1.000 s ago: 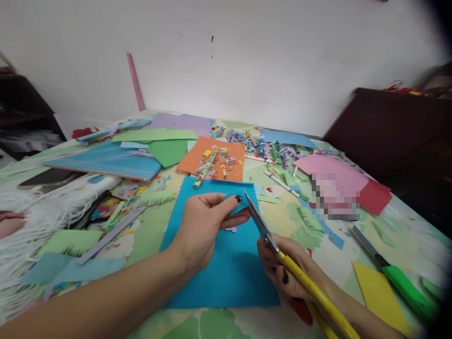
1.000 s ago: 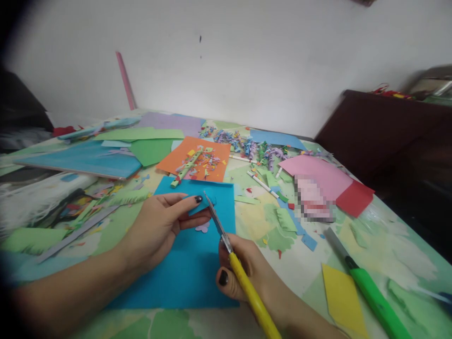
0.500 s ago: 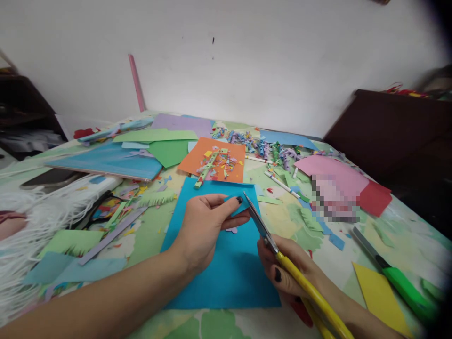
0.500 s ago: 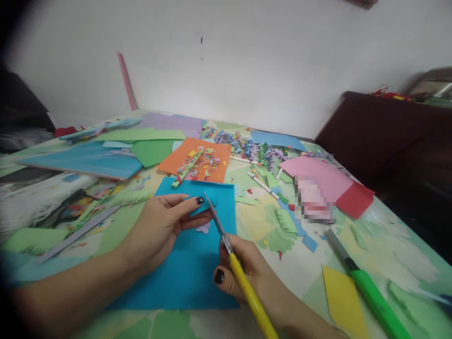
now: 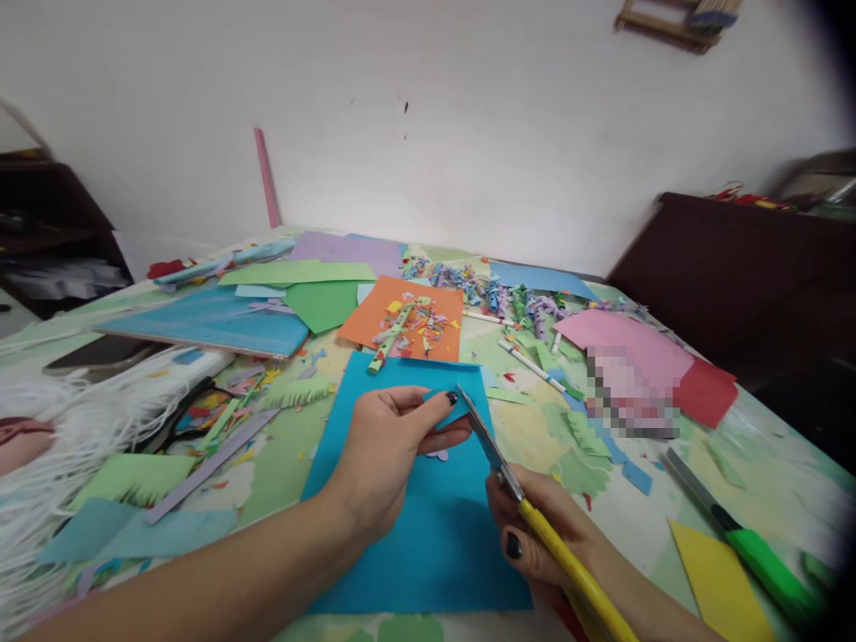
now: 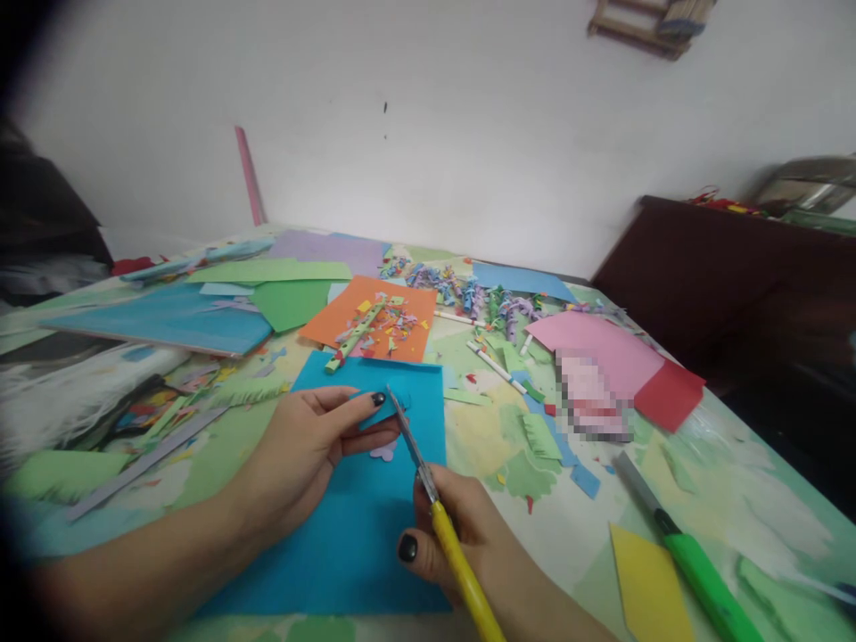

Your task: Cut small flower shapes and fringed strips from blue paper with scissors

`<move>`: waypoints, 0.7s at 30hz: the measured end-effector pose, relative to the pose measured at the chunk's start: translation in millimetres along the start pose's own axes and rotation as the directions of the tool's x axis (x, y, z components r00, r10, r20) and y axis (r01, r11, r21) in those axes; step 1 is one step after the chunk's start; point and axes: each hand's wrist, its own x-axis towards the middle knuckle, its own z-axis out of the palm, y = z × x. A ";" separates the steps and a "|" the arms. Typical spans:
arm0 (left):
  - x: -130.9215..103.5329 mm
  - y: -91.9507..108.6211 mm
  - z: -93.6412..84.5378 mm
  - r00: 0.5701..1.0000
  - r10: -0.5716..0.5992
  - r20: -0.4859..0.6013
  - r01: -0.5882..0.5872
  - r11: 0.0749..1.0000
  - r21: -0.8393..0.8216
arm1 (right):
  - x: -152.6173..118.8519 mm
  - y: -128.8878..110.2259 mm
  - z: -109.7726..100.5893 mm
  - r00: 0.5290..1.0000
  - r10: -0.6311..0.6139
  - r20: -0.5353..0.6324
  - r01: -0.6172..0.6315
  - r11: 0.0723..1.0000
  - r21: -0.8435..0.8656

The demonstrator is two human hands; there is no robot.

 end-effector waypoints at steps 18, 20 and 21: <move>-0.5 0.6 0.0 1.000 -0.003 -0.007 0.003 1.000 -0.007 | 4.2 11.8 -5.4 0.999 0.013 0.039 -0.016 0.997 0.070; -0.5 0.6 -0.2 1.000 -0.003 -0.003 0.003 1.000 -0.012 | 8.1 19.8 -9.4 0.997 0.005 0.081 -0.011 0.997 0.070; -0.4 0.6 -0.2 1.000 -0.002 0.001 0.002 1.000 -0.011 | 9.7 22.9 -11.0 0.998 -0.007 0.056 0.004 0.998 0.061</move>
